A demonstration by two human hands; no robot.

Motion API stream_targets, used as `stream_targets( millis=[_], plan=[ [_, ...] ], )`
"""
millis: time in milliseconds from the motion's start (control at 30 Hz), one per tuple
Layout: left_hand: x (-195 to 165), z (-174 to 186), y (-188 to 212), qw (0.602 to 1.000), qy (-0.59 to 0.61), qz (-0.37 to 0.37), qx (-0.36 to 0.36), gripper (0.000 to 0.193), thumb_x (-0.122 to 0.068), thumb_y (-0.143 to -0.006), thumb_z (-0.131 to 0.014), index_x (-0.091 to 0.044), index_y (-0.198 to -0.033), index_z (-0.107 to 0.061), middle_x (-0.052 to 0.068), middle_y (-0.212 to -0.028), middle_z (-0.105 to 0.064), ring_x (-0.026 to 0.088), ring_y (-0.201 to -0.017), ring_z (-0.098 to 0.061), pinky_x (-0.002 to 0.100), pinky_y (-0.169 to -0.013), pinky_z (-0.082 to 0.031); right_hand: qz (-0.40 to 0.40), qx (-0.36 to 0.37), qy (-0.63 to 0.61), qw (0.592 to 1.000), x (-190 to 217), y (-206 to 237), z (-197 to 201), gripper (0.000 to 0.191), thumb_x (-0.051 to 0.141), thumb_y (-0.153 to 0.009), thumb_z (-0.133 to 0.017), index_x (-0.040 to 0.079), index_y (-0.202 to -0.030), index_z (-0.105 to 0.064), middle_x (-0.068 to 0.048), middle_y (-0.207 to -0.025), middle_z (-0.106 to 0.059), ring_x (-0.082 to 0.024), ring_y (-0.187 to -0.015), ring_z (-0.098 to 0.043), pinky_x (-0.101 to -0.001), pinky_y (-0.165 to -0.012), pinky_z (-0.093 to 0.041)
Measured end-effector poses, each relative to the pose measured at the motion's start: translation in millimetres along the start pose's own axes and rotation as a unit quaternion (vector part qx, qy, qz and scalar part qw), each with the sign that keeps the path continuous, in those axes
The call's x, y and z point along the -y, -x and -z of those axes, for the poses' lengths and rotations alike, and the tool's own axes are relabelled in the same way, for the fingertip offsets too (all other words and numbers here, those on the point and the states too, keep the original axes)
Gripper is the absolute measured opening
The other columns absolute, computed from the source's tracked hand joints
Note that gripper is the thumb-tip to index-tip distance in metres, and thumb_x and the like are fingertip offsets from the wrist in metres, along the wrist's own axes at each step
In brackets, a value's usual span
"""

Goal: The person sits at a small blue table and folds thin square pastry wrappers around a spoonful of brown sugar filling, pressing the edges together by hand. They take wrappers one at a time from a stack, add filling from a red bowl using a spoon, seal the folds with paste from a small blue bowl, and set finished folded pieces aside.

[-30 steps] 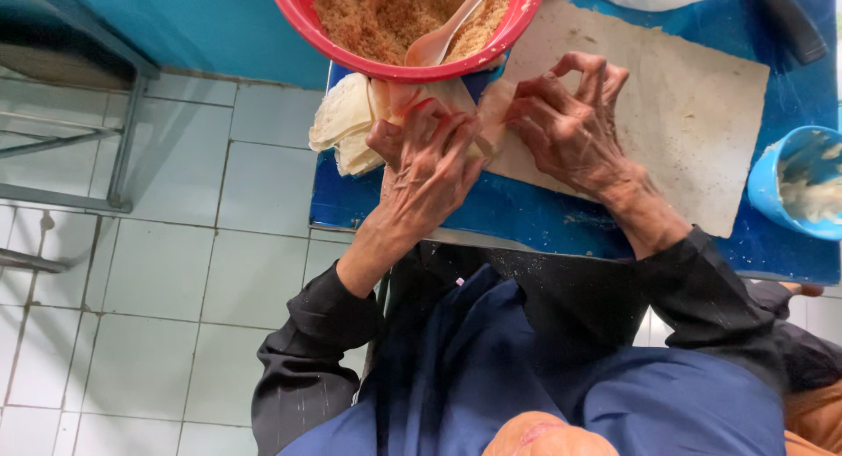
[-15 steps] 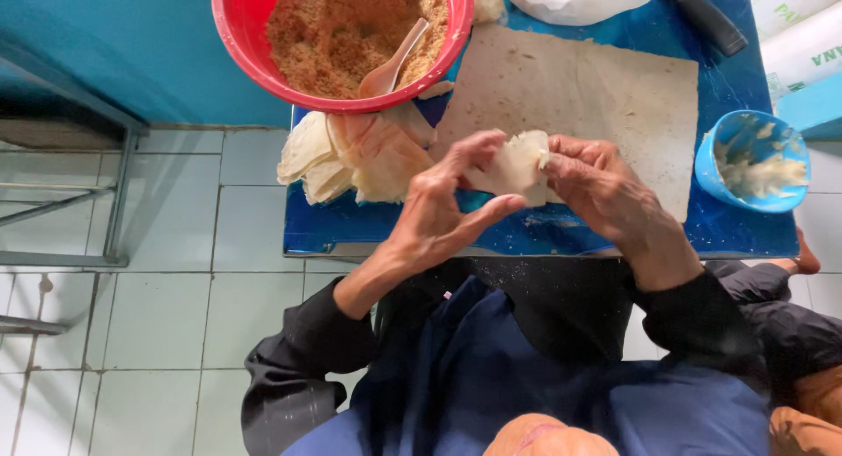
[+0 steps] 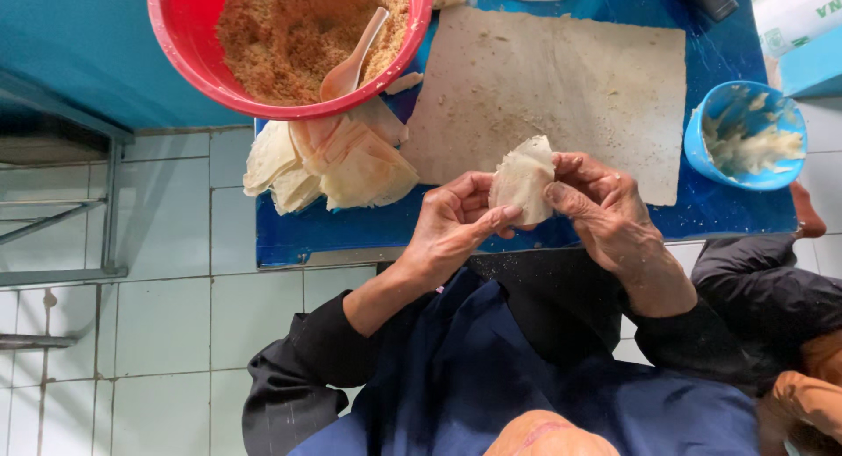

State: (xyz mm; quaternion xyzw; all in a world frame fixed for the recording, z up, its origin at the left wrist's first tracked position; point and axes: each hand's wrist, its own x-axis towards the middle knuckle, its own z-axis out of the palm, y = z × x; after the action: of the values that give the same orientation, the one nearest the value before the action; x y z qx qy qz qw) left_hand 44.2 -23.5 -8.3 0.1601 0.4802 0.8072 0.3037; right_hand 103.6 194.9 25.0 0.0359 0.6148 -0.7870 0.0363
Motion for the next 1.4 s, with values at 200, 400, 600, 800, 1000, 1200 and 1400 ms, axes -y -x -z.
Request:
stream_targets(
  millis=[200,400,600,800,1000,1200,1400],
  plan=[
    [4,-11,7,0.999,0.049,-0.014,-0.003,0.041,-0.010,-0.095,-0.072,0.005,-0.130,-0.056,0.012,-0.121,-0.069,0.017,-0.108,-0.071,0.033,-0.096,-0.061,0.020,0.017,0.008,1.000,-6,9,-1,0.048,0.007,-0.094,-0.071,-0.004,-0.138,-0.055,-0.010,-0.129,-0.067,-0.016,-0.120,-0.064,-0.0334,-0.107,-0.051],
    [-7,-10,9,0.994,-0.087,-0.065,0.010,0.046,-0.010,-0.095,-0.075,0.004,-0.134,-0.054,0.011,-0.121,-0.071,0.014,-0.112,-0.069,0.030,-0.097,-0.058,0.037,0.034,0.101,0.994,-1,7,8,0.031,0.002,-0.098,-0.070,-0.005,-0.127,-0.064,-0.012,-0.122,-0.069,-0.016,-0.114,-0.066,-0.0327,-0.102,-0.055],
    [-24,0,-6,0.938,-0.306,-0.161,-0.026,0.045,-0.008,-0.096,-0.078,-0.006,-0.135,-0.056,0.008,-0.107,-0.078,0.012,-0.093,-0.077,0.028,-0.080,-0.064,0.063,0.069,0.318,0.943,29,-9,9,0.030,0.003,-0.096,-0.068,0.000,-0.126,-0.068,-0.007,-0.105,-0.074,-0.013,-0.098,-0.070,-0.0284,-0.085,-0.059],
    [-30,5,-12,0.852,-0.474,-0.216,-0.047,0.066,-0.006,-0.092,-0.074,-0.012,-0.148,-0.039,0.006,-0.092,-0.072,0.022,-0.086,-0.074,0.039,-0.080,-0.053,0.097,0.041,0.553,0.826,49,-51,-7,0.029,0.014,-0.092,-0.075,0.004,-0.119,-0.070,-0.009,-0.093,-0.077,-0.015,-0.080,-0.075,-0.0292,-0.069,-0.060],
    [-24,12,-13,0.689,-0.671,-0.263,-0.077,0.049,-0.009,-0.090,-0.069,-0.015,-0.137,-0.057,0.004,-0.105,-0.068,0.030,-0.106,-0.055,0.051,-0.092,-0.036,0.178,0.056,0.582,0.791,44,-77,-16,0.018,0.004,-0.089,-0.075,-0.001,-0.106,-0.069,-0.014,-0.093,-0.075,-0.021,-0.081,-0.075,-0.0320,-0.071,-0.059],
    [-24,20,-8,0.580,-0.748,-0.314,-0.070,0.036,-0.017,-0.083,-0.070,-0.009,-0.119,-0.066,0.007,-0.135,-0.059,0.032,-0.131,-0.047,0.055,-0.095,-0.032,0.322,0.067,0.637,0.697,37,-85,-13,0.023,-0.004,-0.087,-0.072,0.002,-0.110,-0.073,-0.011,-0.108,-0.074,-0.029,-0.103,-0.070,-0.0357,-0.090,-0.057],
    [-23,25,-10,0.534,-0.775,-0.331,-0.067,0.028,-0.023,-0.092,-0.070,-0.013,-0.118,-0.067,0.003,-0.134,-0.059,0.028,-0.142,-0.042,0.058,-0.101,-0.029,0.320,0.010,0.700,0.638,30,-64,-9,0.027,-0.001,-0.091,-0.073,0.012,-0.115,-0.077,-0.004,-0.119,-0.071,-0.027,-0.114,-0.057,-0.0404,-0.102,-0.043]
  ],
)
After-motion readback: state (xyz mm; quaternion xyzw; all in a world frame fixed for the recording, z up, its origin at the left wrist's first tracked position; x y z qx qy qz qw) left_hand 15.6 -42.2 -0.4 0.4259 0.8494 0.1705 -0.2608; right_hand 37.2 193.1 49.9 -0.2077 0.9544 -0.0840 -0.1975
